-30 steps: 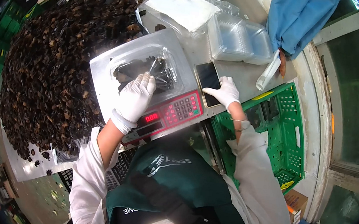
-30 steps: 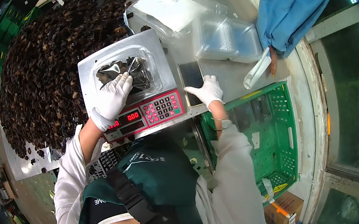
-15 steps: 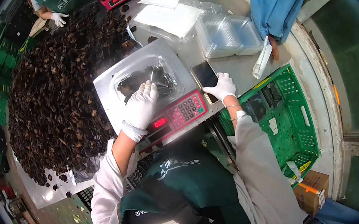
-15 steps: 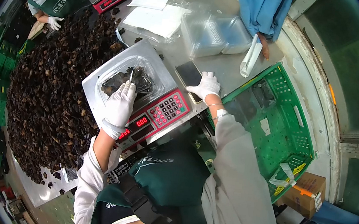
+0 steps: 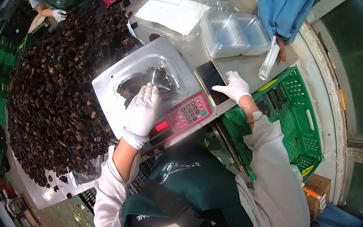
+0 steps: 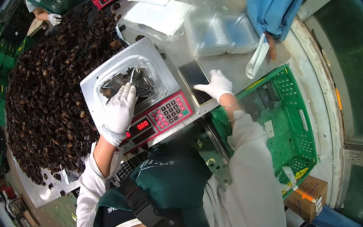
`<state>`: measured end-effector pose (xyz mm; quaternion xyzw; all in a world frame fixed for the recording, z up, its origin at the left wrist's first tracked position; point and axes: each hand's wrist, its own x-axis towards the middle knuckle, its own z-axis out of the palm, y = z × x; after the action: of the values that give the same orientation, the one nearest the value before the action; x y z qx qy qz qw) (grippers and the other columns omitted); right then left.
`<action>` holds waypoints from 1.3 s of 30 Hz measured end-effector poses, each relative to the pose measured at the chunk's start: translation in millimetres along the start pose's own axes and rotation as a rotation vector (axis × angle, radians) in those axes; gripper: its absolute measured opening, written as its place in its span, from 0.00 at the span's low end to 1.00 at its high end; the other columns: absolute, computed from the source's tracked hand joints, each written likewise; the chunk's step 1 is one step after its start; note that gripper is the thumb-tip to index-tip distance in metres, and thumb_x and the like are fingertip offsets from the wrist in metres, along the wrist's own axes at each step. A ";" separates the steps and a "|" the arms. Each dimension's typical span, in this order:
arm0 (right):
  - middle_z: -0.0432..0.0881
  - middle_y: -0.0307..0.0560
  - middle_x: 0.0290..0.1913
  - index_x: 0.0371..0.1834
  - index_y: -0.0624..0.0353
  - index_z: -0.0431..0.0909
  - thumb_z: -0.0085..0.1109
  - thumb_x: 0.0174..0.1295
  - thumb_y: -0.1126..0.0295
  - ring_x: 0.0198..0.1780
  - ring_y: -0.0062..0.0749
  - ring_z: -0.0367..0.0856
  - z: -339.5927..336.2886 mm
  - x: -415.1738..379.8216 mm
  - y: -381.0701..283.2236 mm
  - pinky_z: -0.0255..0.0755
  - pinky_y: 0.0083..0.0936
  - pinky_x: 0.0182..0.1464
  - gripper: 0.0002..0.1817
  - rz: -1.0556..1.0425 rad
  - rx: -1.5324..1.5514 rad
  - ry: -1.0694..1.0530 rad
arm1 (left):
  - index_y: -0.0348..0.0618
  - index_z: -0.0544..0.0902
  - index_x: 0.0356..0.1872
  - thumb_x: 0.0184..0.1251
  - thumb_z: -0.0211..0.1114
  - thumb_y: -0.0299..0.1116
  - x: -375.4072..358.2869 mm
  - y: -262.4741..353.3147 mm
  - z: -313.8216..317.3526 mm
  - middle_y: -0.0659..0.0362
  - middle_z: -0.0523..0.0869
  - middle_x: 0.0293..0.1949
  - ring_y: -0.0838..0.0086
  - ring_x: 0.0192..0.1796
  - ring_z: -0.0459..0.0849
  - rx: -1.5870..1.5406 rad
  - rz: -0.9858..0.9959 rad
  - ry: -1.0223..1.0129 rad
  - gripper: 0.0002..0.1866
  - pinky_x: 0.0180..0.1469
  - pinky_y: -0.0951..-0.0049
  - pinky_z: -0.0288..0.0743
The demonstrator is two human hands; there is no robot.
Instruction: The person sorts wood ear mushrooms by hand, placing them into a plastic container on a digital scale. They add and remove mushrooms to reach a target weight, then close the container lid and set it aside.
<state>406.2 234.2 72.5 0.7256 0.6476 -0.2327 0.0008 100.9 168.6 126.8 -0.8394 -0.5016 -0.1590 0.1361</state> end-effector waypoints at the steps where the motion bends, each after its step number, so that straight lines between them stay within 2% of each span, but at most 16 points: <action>1: 0.72 0.55 0.58 0.61 0.59 0.67 0.68 0.40 0.38 0.59 0.44 0.72 3.4 -2.1 -8.7 0.69 0.36 0.58 0.48 0.029 -0.013 0.101 | 0.34 0.78 0.45 0.62 0.58 0.31 -0.3 0.2 -1.1 0.48 0.84 0.45 0.61 0.48 0.84 0.002 0.004 0.004 0.13 0.48 0.69 0.79; 2: 0.69 0.56 0.59 0.67 0.59 0.60 0.67 0.41 0.39 0.61 0.47 0.70 14.9 2.7 -9.4 0.68 0.39 0.59 0.52 -0.003 -0.027 0.107 | 0.34 0.78 0.45 0.62 0.58 0.30 0.4 0.6 -1.1 0.48 0.84 0.45 0.61 0.48 0.84 0.004 0.006 0.009 0.13 0.48 0.69 0.78; 5: 0.71 0.54 0.54 0.68 0.56 0.57 0.70 0.41 0.46 0.57 0.50 0.70 25.8 2.6 -31.0 0.67 0.43 0.58 0.51 0.017 -0.092 0.129 | 0.34 0.78 0.46 0.62 0.57 0.30 -0.1 0.8 -0.2 0.48 0.84 0.45 0.61 0.49 0.84 -0.009 -0.010 0.001 0.13 0.49 0.69 0.78; 10: 0.72 0.50 0.51 0.65 0.53 0.62 0.70 0.41 0.49 0.55 0.44 0.71 37.3 4.7 -34.5 0.68 0.43 0.54 0.46 0.013 -0.134 0.230 | 0.36 0.77 0.45 0.60 0.56 0.27 0.0 1.6 -2.8 0.48 0.84 0.46 0.62 0.49 0.84 -0.002 -0.033 -0.017 0.13 0.48 0.69 0.79; 13: 0.72 0.50 0.51 0.64 0.53 0.63 0.70 0.41 0.48 0.55 0.44 0.71 40.2 6.1 -33.6 0.68 0.43 0.53 0.45 -0.012 -0.125 0.235 | 0.36 0.79 0.47 0.60 0.62 0.29 -2.6 -0.8 -0.1 0.48 0.84 0.46 0.58 0.49 0.83 -0.050 -0.058 -0.020 0.14 0.48 0.65 0.78; 15: 0.71 0.51 0.50 0.66 0.52 0.60 0.72 0.41 0.49 0.54 0.47 0.71 39.8 3.0 -34.3 0.68 0.42 0.54 0.48 0.020 -0.091 0.281 | 0.37 0.77 0.46 0.59 0.55 0.26 0.0 -2.3 -1.9 0.48 0.84 0.47 0.62 0.49 0.84 -0.061 -0.051 -0.016 0.14 0.48 0.69 0.79; 19: 0.72 0.53 0.53 0.69 0.54 0.57 0.71 0.41 0.44 0.55 0.48 0.72 31.9 4.5 -17.8 0.70 0.40 0.55 0.52 -0.020 0.040 0.233 | 0.37 0.77 0.46 0.59 0.55 0.27 4.9 -5.1 -10.8 0.49 0.84 0.47 0.62 0.49 0.84 -0.110 -0.073 -0.025 0.14 0.47 0.69 0.79; 22: 0.75 0.53 0.51 0.65 0.56 0.65 0.70 0.43 0.46 0.53 0.43 0.76 23.2 14.0 14.8 0.70 0.34 0.55 0.46 -0.045 0.307 0.062 | 0.36 0.79 0.45 0.61 0.61 0.29 6.4 -4.6 -12.2 0.48 0.84 0.44 0.58 0.48 0.84 -0.186 -0.100 -0.032 0.13 0.47 0.65 0.79; 23: 0.77 0.50 0.48 0.58 0.57 0.72 0.70 0.43 0.47 0.49 0.41 0.78 25.7 18.5 26.9 0.70 0.32 0.54 0.39 -0.049 0.262 0.076 | 0.36 0.79 0.45 0.61 0.61 0.29 5.8 -4.0 -11.4 0.48 0.84 0.45 0.58 0.48 0.84 -0.171 -0.101 -0.030 0.13 0.47 0.65 0.79; 24: 0.77 0.50 0.48 0.58 0.57 0.72 0.70 0.43 0.47 0.49 0.41 0.78 21.1 18.7 30.2 0.70 0.32 0.54 0.39 -0.044 0.264 0.078 | 0.36 0.79 0.45 0.61 0.61 0.29 5.4 -3.2 -10.1 0.48 0.84 0.45 0.58 0.47 0.84 -0.157 -0.101 -0.028 0.13 0.46 0.65 0.79; 28: 0.78 0.45 0.44 0.44 0.58 0.76 0.72 0.42 0.50 0.46 0.38 0.78 5.4 12.6 32.8 0.71 0.30 0.49 0.30 -0.071 0.130 -0.070 | 0.37 0.77 0.47 0.59 0.56 0.27 2.2 -3.9 -6.4 0.49 0.83 0.48 0.62 0.50 0.84 -0.086 -0.056 -0.040 0.14 0.46 0.70 0.79; 30: 0.78 0.45 0.39 0.41 0.58 0.77 0.74 0.42 0.55 0.42 0.35 0.78 11.5 22.3 41.7 0.72 0.28 0.49 0.26 -0.106 0.208 -0.114 | 0.37 0.77 0.47 0.59 0.56 0.27 2.5 -4.1 -6.6 0.49 0.84 0.48 0.62 0.50 0.84 -0.078 -0.056 -0.036 0.14 0.47 0.70 0.79; 32: 0.78 0.45 0.40 0.40 0.57 0.78 0.71 0.44 0.50 0.44 0.38 0.78 16.4 28.4 46.3 0.72 0.29 0.50 0.27 -0.042 0.377 -0.181 | 0.37 0.77 0.47 0.59 0.56 0.27 1.5 -3.2 -5.6 0.49 0.84 0.48 0.62 0.49 0.84 -0.078 -0.059 -0.036 0.14 0.47 0.70 0.79; 34: 0.78 0.48 0.42 0.42 0.57 0.78 0.67 0.45 0.43 0.47 0.41 0.78 8.6 15.3 11.3 0.71 0.31 0.52 0.31 0.025 0.025 0.104 | 0.37 0.77 0.47 0.59 0.56 0.27 2.5 -2.0 -5.1 0.49 0.84 0.47 0.62 0.49 0.84 -0.078 -0.063 -0.034 0.14 0.47 0.70 0.79; 36: 0.74 0.51 0.51 0.48 0.59 0.75 0.65 0.41 0.35 0.55 0.43 0.74 17.1 7.8 -8.0 0.71 0.37 0.53 0.41 0.021 -0.101 0.125 | 0.37 0.77 0.46 0.59 0.57 0.26 2.8 -1.4 -6.5 0.49 0.84 0.46 0.62 0.49 0.84 -0.093 -0.072 -0.020 0.14 0.46 0.69 0.79; 39: 0.72 0.50 0.50 0.50 0.59 0.71 0.71 0.37 0.41 0.55 0.43 0.72 26.4 2.1 -28.7 0.69 0.44 0.53 0.42 0.074 -0.179 0.132 | 0.38 0.78 0.46 0.59 0.57 0.27 1.3 -1.8 -4.0 0.49 0.84 0.45 0.62 0.48 0.84 -0.097 -0.069 0.013 0.13 0.46 0.69 0.79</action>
<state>370.4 232.7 56.9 0.7596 0.6373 -0.1254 0.0317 99.4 168.9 131.1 -0.8262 -0.5210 -0.1929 0.0928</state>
